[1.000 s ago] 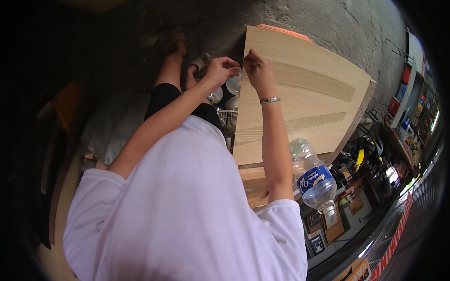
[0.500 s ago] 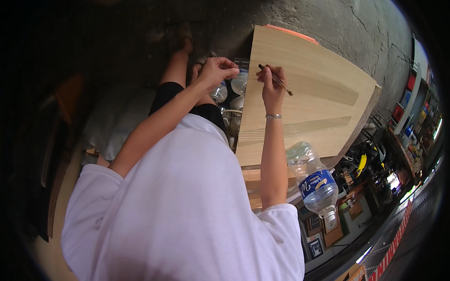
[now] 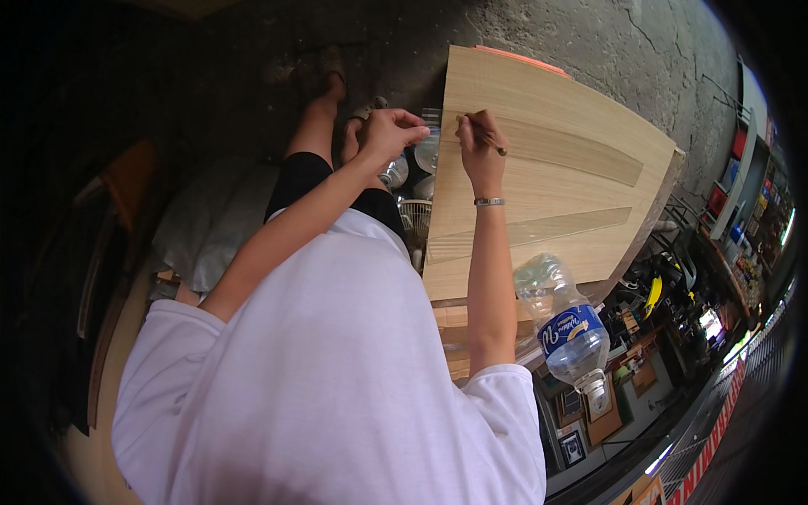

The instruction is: The person repeatedly dips a small brush into a plastic bottle and applies a clear liquid to a light-colored wooden board. They work in small sections, moving the bottle as needed, and briefly walk to a shelf to retrieve a blue-handled brush before returning to continue applying the finish.

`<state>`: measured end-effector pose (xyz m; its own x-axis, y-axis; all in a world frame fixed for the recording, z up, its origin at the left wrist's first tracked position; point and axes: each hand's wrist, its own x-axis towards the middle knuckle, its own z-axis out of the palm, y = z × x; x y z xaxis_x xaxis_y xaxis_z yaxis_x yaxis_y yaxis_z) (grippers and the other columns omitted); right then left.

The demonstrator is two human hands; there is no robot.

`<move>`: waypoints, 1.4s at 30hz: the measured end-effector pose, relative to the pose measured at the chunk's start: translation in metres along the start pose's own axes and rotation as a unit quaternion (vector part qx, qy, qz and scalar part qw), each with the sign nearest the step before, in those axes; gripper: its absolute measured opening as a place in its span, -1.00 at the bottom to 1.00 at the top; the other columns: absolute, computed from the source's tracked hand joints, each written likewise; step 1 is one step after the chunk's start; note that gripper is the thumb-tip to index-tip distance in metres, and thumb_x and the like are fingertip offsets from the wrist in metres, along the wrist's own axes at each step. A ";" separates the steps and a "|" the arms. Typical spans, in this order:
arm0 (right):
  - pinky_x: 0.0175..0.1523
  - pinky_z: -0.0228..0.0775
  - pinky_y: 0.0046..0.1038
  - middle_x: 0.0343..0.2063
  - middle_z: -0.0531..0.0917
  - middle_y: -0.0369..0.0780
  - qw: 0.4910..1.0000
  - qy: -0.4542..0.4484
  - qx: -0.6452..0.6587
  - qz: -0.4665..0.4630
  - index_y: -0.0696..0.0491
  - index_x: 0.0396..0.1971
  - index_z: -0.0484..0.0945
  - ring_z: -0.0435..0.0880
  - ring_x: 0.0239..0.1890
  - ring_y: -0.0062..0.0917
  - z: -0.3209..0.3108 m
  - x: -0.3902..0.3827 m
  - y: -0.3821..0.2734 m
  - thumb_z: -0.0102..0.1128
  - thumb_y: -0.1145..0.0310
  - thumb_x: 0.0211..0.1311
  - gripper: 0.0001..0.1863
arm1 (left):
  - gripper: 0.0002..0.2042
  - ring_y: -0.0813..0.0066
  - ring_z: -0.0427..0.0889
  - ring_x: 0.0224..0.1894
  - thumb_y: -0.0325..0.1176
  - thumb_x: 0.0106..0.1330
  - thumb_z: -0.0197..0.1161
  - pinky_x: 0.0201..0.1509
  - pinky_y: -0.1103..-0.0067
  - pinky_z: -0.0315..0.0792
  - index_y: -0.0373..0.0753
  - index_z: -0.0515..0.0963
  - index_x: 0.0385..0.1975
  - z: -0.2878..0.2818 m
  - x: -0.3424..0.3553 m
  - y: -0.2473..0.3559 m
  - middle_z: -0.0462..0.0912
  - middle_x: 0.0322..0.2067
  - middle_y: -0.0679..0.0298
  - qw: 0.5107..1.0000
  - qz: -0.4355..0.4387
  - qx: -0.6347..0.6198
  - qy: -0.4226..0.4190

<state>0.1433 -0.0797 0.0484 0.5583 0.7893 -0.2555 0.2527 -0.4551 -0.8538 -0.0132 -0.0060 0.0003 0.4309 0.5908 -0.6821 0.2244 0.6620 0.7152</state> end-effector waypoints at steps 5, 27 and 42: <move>-0.41 0.39 -0.51 -0.65 0.56 -0.14 0.989 -0.047 -0.118 -0.078 0.18 -0.42 0.46 0.58 -0.58 -0.52 -0.001 0.010 -0.013 0.24 0.50 0.22 -0.87 | -0.83 0.48 0.71 -0.43 -0.43 -0.06 0.50 -0.29 0.58 0.55 -0.31 0.69 -0.48 0.014 -0.002 -0.001 0.73 -0.50 0.17 0.993 0.030 0.094 0.069; -0.40 0.41 -0.56 -0.57 0.62 -0.18 0.987 -0.080 -0.133 -0.030 0.17 -0.39 0.46 0.57 -0.55 -0.63 -0.006 -0.047 -0.014 0.17 0.47 0.32 -0.88 | -0.84 0.60 0.64 -0.44 -0.52 0.14 0.42 -0.34 0.69 0.53 -0.41 0.62 -0.32 0.004 0.005 0.000 0.70 -0.46 0.24 0.995 -0.024 -0.058 -0.076; -0.34 0.45 -0.64 -0.44 0.66 -0.20 0.979 0.022 0.199 0.028 0.16 -0.23 0.45 0.60 -0.45 -0.65 -0.001 0.000 0.018 0.12 0.43 0.39 -0.89 | -0.83 0.56 0.67 -0.38 -0.53 0.13 0.42 -0.29 0.68 0.57 -0.42 0.64 -0.30 -0.046 0.000 -0.006 0.70 -0.39 0.21 0.993 -0.062 -0.076 -0.061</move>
<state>0.1486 -0.0885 0.0341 0.5979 0.7457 -0.2940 -0.1021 -0.2930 -0.9506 -0.0545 0.0107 -0.0110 0.5128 0.4461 -0.7335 0.1511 0.7942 0.5886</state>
